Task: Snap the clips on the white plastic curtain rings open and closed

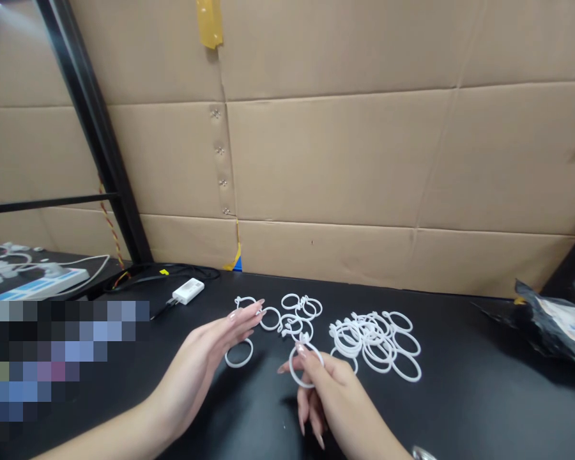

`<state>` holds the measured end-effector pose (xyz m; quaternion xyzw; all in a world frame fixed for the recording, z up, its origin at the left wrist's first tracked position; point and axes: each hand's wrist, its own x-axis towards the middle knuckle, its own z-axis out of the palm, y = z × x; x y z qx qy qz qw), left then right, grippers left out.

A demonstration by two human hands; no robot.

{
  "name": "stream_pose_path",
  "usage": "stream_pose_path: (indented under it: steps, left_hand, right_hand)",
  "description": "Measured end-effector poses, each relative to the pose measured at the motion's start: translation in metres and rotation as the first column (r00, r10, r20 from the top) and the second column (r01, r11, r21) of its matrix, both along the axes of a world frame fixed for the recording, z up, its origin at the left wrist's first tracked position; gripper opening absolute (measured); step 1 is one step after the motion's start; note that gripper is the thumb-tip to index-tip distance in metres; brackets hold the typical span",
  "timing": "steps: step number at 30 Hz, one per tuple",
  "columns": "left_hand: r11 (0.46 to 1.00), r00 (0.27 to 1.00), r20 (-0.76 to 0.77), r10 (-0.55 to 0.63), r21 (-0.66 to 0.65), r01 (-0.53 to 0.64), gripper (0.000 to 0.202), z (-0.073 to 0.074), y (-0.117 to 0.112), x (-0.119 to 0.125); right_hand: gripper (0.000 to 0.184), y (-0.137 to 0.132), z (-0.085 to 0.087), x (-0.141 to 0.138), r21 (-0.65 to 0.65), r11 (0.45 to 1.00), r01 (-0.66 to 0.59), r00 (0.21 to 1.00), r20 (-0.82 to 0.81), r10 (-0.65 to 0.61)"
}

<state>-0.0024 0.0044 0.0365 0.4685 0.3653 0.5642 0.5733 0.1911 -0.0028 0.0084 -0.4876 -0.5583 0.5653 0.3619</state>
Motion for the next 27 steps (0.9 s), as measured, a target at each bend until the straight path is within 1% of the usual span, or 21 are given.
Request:
stream_pose_path:
  steps: [5,8,10,13,17,21,24,26,27]
  left_hand:
    - [0.997,0.998,-0.002,0.065,0.034,-0.065,0.026,0.005,0.006,-0.006]
    - [0.986,0.986,0.027,0.162,0.036,-0.163,0.025,0.006,0.012,-0.012]
    - [0.978,0.979,0.009,0.206,0.02,-0.206,0.024,0.004,0.015,-0.015]
    - [0.971,0.969,-0.071,0.238,-0.004,-0.238,0.024,0.0,0.018,-0.017]
    - [0.963,0.957,-0.14,0.255,-0.047,-0.264,0.025,-0.003,0.018,-0.016]
    - [0.961,0.955,-0.133,0.264,-0.051,-0.272,0.022,-0.003,0.02,-0.017]
    - [0.958,0.957,-0.104,0.271,-0.069,-0.279,0.022,0.0,0.023,-0.017]
    - [0.955,0.955,-0.084,0.284,-0.066,-0.289,0.022,0.006,0.02,-0.014]
    - [0.952,0.95,-0.09,0.298,-0.053,-0.303,0.022,0.009,0.017,-0.013]
  right_hand:
    - [0.048,0.003,0.015,0.006,-0.04,0.993,0.112,0.994,-0.008,-0.113]
    - [0.047,0.004,0.024,0.011,-0.042,0.979,0.201,0.98,0.011,-0.201]
    - [0.046,0.006,0.027,0.015,-0.054,0.967,0.248,0.969,0.025,-0.247]
    - [0.048,0.009,0.026,0.019,-0.09,0.966,0.242,0.97,0.061,-0.237]
    - [0.049,0.009,0.019,0.025,-0.137,0.962,0.236,0.971,0.064,-0.229]
    - [0.049,0.007,0.013,0.026,-0.179,0.955,0.237,0.971,0.045,-0.233]
    - [0.049,0.004,0.017,0.022,-0.186,0.951,0.246,0.969,0.017,-0.247]
    - [0.05,0.002,0.022,0.022,-0.16,0.95,0.269,0.963,0.008,-0.271]
    - [0.051,0.001,0.024,0.024,-0.117,0.951,0.287,0.958,0.032,-0.285]
